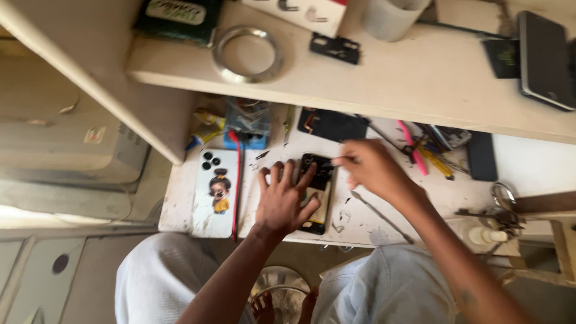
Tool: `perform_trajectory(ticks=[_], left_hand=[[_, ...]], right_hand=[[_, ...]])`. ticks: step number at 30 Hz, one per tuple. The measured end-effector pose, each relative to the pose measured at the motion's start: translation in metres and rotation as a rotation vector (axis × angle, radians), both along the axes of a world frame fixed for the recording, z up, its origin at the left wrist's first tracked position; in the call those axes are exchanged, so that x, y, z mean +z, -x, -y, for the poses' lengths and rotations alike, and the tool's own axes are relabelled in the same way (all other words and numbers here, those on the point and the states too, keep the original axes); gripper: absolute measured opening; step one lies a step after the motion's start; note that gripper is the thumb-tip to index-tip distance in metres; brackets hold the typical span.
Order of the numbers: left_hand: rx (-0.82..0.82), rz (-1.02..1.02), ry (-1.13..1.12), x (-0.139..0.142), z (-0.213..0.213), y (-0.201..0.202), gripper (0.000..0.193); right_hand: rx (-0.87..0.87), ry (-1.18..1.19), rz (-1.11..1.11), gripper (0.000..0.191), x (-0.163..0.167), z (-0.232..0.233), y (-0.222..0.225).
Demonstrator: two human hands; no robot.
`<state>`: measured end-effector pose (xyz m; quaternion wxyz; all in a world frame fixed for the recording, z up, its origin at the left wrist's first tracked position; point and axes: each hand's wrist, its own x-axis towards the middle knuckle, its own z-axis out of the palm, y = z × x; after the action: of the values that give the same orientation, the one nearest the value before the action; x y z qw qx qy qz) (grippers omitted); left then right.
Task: The person repairs a disassembled smartphone on a cluttered workbench, holding the phone steady with one hand while using a screwdriver and tweezers to remove and reposition small internal components and screws. They lift the mid-frame and battery area, reseat parts, and continue tightening screws on the phone body.
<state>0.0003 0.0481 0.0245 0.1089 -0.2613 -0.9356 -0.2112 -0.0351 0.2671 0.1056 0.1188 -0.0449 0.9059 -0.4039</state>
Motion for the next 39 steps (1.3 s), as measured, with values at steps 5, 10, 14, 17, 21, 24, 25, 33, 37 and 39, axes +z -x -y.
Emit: perform_trajectory(ticks=[5,10,14,17,21,24,25,33,37,39], left_hand=[[0.021,-0.038,0.042,-0.003,0.001,0.000,0.068],[-0.005,-0.026,0.045,-0.003,-0.002,0.000,0.066],[-0.010,-0.032,0.054,-0.003,-0.002,-0.001,0.063],[-0.013,-0.028,0.054,-0.002,-0.004,0.000,0.063],[-0.024,-0.010,0.047,-0.002,-0.004,0.001,0.064],[-0.006,-0.013,0.061,-0.003,-0.005,0.002,0.065],[-0.005,-0.005,0.065,-0.004,-0.005,0.002,0.065],[-0.014,0.003,0.039,-0.004,-0.003,0.003,0.064],[-0.014,0.021,0.064,-0.002,-0.005,0.005,0.065],[-0.009,0.027,0.061,-0.001,-0.005,0.004,0.065]], right_hand=[[-0.379,-0.108,-0.440,0.019,-0.053,-0.036,-0.065],[-0.511,-0.388,-0.510,0.020,-0.090,-0.050,-0.089],[-0.511,-0.588,-0.536,0.024,-0.088,-0.048,-0.081],[-0.505,-0.607,-0.567,0.024,-0.079,-0.039,-0.066],[-0.344,-0.219,-0.706,0.015,-0.071,-0.028,-0.031],[-0.286,-0.110,-0.700,0.010,-0.072,-0.020,0.002],[-0.265,-0.099,-0.699,0.009,-0.074,-0.017,0.011],[-0.141,-0.210,-0.727,0.009,-0.083,-0.010,0.035],[-0.161,-0.259,-0.747,0.009,-0.087,-0.007,0.038],[-0.144,-0.317,-0.802,0.011,-0.090,-0.007,0.036]])
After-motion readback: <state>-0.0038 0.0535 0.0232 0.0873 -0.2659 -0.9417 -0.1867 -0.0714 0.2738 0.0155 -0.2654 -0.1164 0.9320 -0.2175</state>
